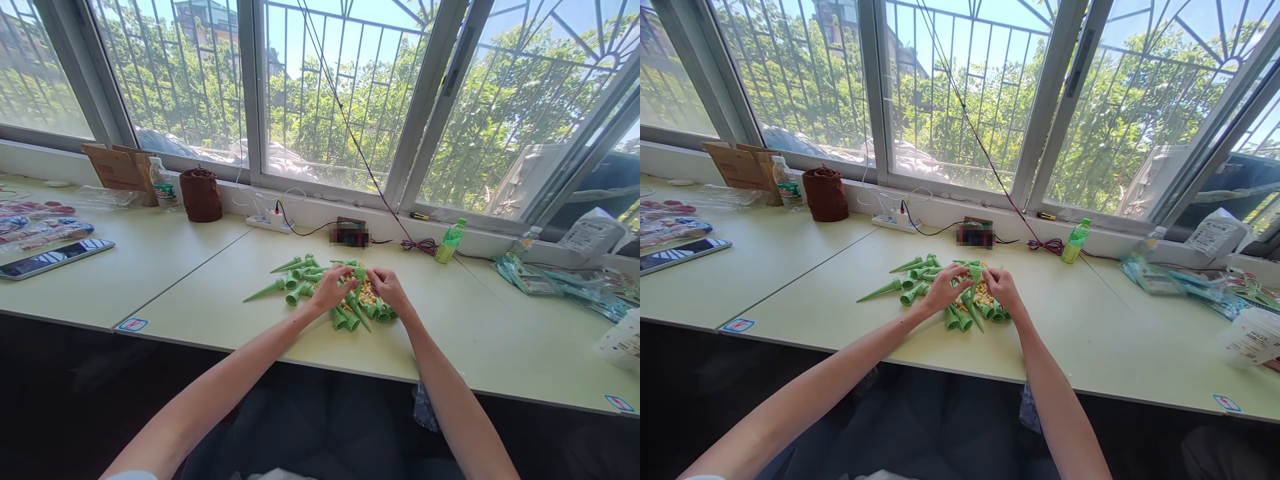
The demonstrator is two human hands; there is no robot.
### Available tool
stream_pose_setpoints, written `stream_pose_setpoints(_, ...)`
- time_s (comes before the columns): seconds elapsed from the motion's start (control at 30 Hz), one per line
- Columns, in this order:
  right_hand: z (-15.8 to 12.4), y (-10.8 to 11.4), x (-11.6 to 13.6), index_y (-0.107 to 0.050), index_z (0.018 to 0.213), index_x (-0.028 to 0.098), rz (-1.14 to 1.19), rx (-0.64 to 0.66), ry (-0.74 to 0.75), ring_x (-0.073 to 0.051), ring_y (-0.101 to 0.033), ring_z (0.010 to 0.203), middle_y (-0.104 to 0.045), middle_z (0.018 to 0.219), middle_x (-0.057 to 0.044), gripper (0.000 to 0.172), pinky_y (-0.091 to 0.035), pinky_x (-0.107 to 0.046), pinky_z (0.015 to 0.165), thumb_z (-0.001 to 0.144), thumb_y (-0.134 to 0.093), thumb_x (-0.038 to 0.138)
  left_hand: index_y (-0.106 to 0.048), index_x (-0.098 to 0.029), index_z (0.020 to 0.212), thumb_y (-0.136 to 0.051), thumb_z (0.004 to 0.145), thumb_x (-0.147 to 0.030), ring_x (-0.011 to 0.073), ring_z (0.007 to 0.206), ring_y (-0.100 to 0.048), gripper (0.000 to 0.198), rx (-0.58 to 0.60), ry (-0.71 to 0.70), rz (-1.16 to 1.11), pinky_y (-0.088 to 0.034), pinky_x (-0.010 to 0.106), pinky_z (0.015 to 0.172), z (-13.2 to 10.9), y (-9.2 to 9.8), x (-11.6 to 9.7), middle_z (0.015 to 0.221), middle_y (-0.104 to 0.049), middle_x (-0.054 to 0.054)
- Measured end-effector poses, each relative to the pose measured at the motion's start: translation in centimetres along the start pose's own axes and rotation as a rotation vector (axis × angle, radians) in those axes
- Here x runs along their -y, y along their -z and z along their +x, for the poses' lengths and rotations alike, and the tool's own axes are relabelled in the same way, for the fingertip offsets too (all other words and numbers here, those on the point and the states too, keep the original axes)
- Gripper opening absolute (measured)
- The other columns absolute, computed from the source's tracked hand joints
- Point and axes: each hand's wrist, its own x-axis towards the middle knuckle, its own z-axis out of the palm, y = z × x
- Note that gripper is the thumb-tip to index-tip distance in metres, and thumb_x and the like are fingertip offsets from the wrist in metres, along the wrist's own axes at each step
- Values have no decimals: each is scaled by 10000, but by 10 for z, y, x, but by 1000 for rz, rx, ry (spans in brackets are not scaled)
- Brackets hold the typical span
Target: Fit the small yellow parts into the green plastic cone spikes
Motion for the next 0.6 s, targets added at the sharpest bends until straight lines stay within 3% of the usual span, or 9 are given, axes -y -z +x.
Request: stream_pose_setpoints(0.6, 0, -1, 1, -397, 595, 216, 51, 6, -13, -87, -295, 389, -311, 448, 63, 488, -239, -251, 396, 817, -532, 629, -650, -187, 1094, -655, 840, -342, 159, 815, -614, 298, 4, -14, -23, -525, 271, 688, 0, 1, -4, 939, -624, 58)
